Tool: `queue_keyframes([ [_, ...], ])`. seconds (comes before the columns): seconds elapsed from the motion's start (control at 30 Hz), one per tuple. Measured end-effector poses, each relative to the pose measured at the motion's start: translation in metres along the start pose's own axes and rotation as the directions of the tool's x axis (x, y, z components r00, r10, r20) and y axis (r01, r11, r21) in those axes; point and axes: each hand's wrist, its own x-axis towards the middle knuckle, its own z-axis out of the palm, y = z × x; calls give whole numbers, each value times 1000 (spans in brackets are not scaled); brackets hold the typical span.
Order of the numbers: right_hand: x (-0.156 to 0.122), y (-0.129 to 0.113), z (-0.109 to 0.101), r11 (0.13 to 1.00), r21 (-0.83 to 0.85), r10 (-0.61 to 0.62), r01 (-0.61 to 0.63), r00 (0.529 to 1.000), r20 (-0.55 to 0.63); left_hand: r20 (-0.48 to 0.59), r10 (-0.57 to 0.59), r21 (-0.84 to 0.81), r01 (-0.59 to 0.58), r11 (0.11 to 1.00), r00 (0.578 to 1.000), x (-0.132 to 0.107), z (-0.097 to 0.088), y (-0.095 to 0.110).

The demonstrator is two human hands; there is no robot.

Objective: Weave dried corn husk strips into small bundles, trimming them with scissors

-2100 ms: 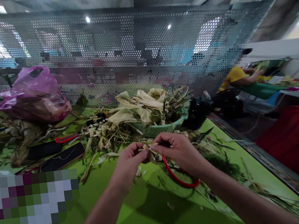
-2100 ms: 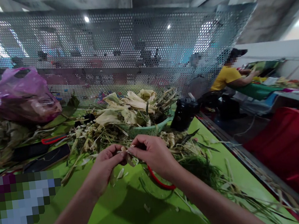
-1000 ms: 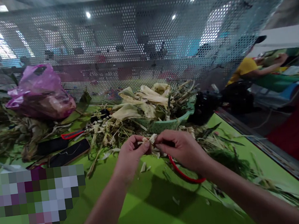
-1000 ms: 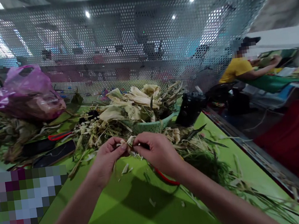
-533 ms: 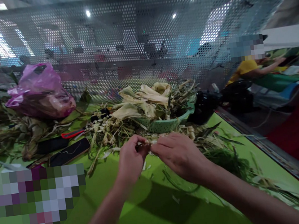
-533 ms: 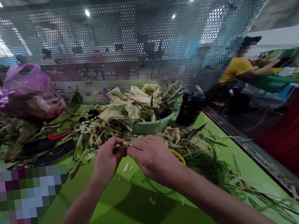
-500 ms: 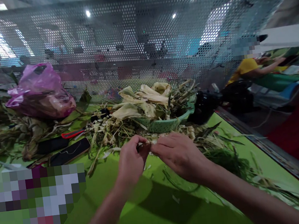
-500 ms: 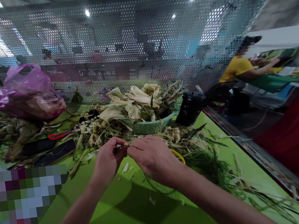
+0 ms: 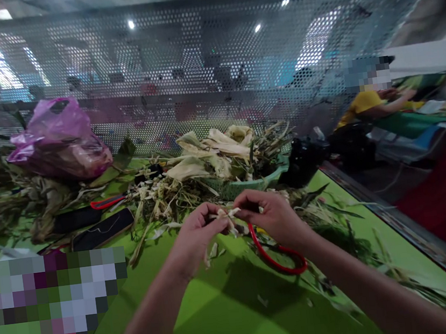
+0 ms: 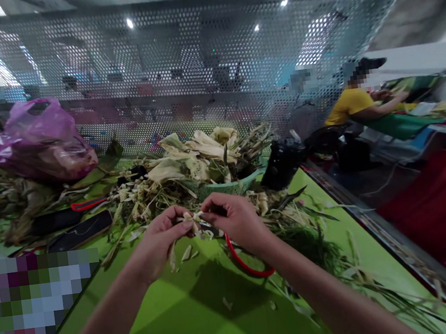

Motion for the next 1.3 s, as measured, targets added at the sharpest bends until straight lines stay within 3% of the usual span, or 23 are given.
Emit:
queue_keyframes([
  [0.13, -4, -2, 5, 987, -135, -89, 90, 996, 20, -84, 14, -9, -15, 1000, 996, 2, -1, -2],
  [0.27, -9, -10, 7, 892, -392, -211, 226, 974, 82, -190, 90, 222, -47, 974, 978, 7, -6, -6],
  [0.4, -12, -18, 10, 765, -566, -274, 308, 950, 147, -230, 196, 462, -70, 884, 953, 8, -7, -9],
  [0.53, -13, -21, 10, 717, -592, -315, 369, 928, 198, -159, 318, 686, -127, 716, 935, 2, -4, -9],
  [0.63, -10, -20, 4, 762, -524, -320, 380, 925, 206, -26, 328, 770, -190, 610, 944, -1, -4, -7],
  [0.7, -7, -16, 0, 844, -428, -283, 322, 947, 153, 15, 267, 747, -188, 638, 964, -1, -4, -5],
  [0.77, -3, -10, -3, 937, -279, -195, 211, 977, 83, 29, 165, 639, -145, 756, 986, 1, -5, -4],
  [0.83, 0, -4, -3, 991, -105, -75, 78, 996, 38, 57, 72, 428, -89, 899, 996, 2, -5, -3],
  [0.9, 2, 1, 0, 999, 36, 27, -28, 999, 35, 59, 19, 201, -31, 979, 998, 2, -4, -3],
  [1.03, 0, 5, 8, 991, 106, 80, -84, 996, 43, -58, -4, -45, 2, 999, 998, 2, -2, -4],
  [1.13, -4, -2, 12, 998, -46, -29, 30, 999, 33, -165, 41, -27, -46, 999, 986, 5, -5, -8],
  [1.23, -8, -13, 12, 958, -225, -166, 177, 984, 69, -228, 132, 219, -81, 972, 965, 8, -8, -10],
  [1.3, -10, -19, 11, 919, -310, -225, 245, 969, 100, -227, 183, 419, -74, 905, 956, 8, -9, -11],
])
